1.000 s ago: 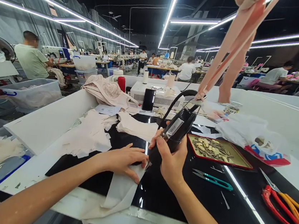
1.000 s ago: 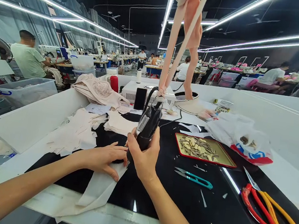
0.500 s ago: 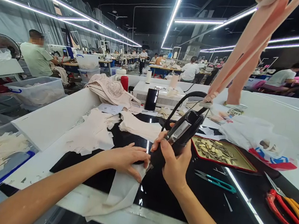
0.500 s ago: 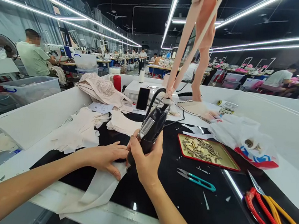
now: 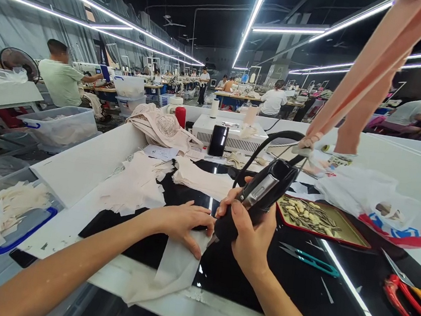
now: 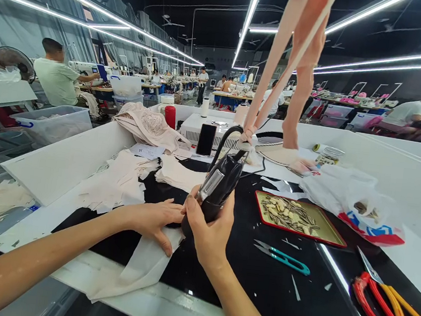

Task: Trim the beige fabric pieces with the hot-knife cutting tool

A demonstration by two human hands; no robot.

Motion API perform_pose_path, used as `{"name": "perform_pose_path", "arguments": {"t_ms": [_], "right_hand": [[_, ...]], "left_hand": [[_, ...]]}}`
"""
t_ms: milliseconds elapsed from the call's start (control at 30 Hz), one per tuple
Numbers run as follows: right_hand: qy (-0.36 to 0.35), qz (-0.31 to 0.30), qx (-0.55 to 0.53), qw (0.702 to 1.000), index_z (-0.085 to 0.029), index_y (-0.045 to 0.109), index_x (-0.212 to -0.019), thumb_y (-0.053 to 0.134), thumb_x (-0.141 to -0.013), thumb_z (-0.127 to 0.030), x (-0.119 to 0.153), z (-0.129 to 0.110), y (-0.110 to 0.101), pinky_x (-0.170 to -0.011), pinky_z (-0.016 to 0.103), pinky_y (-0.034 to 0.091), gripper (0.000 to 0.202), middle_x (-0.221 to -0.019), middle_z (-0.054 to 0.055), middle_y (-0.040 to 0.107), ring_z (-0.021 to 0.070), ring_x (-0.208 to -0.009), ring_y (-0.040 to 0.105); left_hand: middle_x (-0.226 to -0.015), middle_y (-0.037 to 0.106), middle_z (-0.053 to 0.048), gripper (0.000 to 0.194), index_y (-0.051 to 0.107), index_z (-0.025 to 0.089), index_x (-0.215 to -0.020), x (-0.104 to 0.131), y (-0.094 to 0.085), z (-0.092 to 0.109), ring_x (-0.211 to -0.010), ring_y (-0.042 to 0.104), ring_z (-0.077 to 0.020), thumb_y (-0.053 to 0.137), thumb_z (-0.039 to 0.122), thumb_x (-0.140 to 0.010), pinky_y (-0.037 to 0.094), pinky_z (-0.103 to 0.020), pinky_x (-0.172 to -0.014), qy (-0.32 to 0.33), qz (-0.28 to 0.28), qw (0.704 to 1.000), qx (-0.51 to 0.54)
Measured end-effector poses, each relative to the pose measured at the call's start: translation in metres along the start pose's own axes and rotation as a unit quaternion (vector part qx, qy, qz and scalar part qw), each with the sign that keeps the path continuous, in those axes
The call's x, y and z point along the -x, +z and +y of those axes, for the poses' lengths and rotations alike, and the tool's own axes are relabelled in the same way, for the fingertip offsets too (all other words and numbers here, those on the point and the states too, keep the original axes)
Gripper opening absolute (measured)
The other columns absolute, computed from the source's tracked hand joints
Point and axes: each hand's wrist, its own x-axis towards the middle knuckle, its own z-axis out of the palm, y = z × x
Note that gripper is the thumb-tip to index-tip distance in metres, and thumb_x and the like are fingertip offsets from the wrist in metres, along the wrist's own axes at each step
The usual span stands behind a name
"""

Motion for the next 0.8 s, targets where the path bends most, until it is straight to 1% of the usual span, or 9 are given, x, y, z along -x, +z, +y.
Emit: {"name": "perform_pose_path", "arguments": {"t_ms": [133, 267, 433, 567, 633, 733, 800], "right_hand": [[0.001, -0.006, -0.005, 1.0, -0.028, 0.055, -0.115, 0.078, -0.089, -0.034, 0.0035, -0.0019, 0.0017, -0.056, 0.029, 0.058, 0.035, -0.083, -0.006, 0.067, 0.0124, -0.057, 0.062], [0.008, -0.004, -0.01, 1.0, -0.028, 0.056, -0.115, 0.078, -0.089, -0.034, 0.0057, -0.0023, 0.0021, -0.056, 0.029, 0.058, 0.035, -0.084, -0.005, 0.067, 0.0128, -0.058, 0.062], [0.008, -0.005, -0.008, 1.0, -0.028, 0.055, -0.116, 0.078, -0.088, -0.034, 0.0085, 0.0002, 0.0027, -0.056, 0.029, 0.058, 0.037, -0.084, -0.005, 0.066, 0.0133, -0.059, 0.062], [0.007, -0.009, 0.007, 1.0, -0.028, 0.057, -0.112, 0.076, -0.09, -0.032, 0.0085, 0.002, 0.0029, -0.056, 0.028, 0.057, 0.03, -0.084, -0.005, 0.067, 0.0127, -0.06, 0.062], [0.003, -0.012, 0.008, 1.0, -0.028, 0.057, -0.11, 0.076, -0.09, -0.031, 0.0064, 0.0011, 0.0024, -0.056, 0.027, 0.056, 0.028, -0.084, -0.005, 0.067, 0.0122, -0.059, 0.062], [-0.007, 0.0, -0.004, 1.0, -0.028, 0.055, -0.113, 0.077, -0.089, -0.031, 0.0022, -0.0009, 0.0006, -0.055, 0.027, 0.056, 0.033, -0.085, -0.005, 0.067, 0.0119, -0.057, 0.061], [-0.007, 0.01, -0.012, 1.0, -0.029, 0.054, -0.114, 0.078, -0.089, -0.031, 0.0007, -0.0013, -0.0009, -0.052, 0.026, 0.054, 0.034, -0.085, -0.005, 0.067, 0.0115, -0.055, 0.061]], "left_hand": [[-0.139, 0.061, -0.009, 0.044, 0.065, 0.024, -0.119, -0.0005, 0.0002, 0.0012, -0.146, 0.047, -0.0332, 0.087, 0.041, -0.084, 0.012, -0.076, -0.124, 0.0, 0.001, 1.0, -0.014], [-0.14, 0.062, -0.01, 0.044, 0.066, 0.025, -0.119, -0.0005, 0.0, 0.0012, -0.148, 0.044, -0.0345, 0.086, 0.043, -0.085, 0.012, -0.076, -0.124, 0.004, 0.002, 1.0, -0.011], [-0.143, 0.061, -0.01, 0.045, 0.066, 0.024, -0.119, -0.0019, 0.0014, -0.0016, -0.145, 0.048, -0.0351, 0.087, 0.043, -0.083, 0.013, -0.078, -0.123, 0.011, 0.005, 1.0, -0.02], [-0.141, 0.061, -0.01, 0.044, 0.067, 0.024, -0.117, -0.0027, 0.0022, -0.0021, -0.147, 0.046, -0.0379, 0.089, 0.04, -0.082, 0.014, -0.08, -0.122, 0.013, 0.01, 1.0, -0.027], [-0.142, 0.061, -0.009, 0.046, 0.067, 0.024, -0.119, -0.0026, 0.002, -0.0021, -0.148, 0.046, -0.038, 0.089, 0.04, -0.082, 0.013, -0.078, -0.123, 0.01, 0.008, 1.0, -0.025], [-0.151, 0.056, -0.009, 0.047, 0.065, 0.025, -0.122, -0.0019, 0.0011, -0.0019, -0.154, 0.038, -0.0366, 0.087, 0.042, -0.084, 0.009, -0.076, -0.125, 0.011, 0.002, 1.0, -0.009], [-0.156, 0.052, -0.008, 0.045, 0.065, 0.025, -0.121, -0.0013, 0.0007, -0.0019, -0.157, 0.033, -0.0364, 0.085, 0.044, -0.085, 0.008, -0.076, -0.124, 0.012, -0.002, 1.0, 0.001]]}}
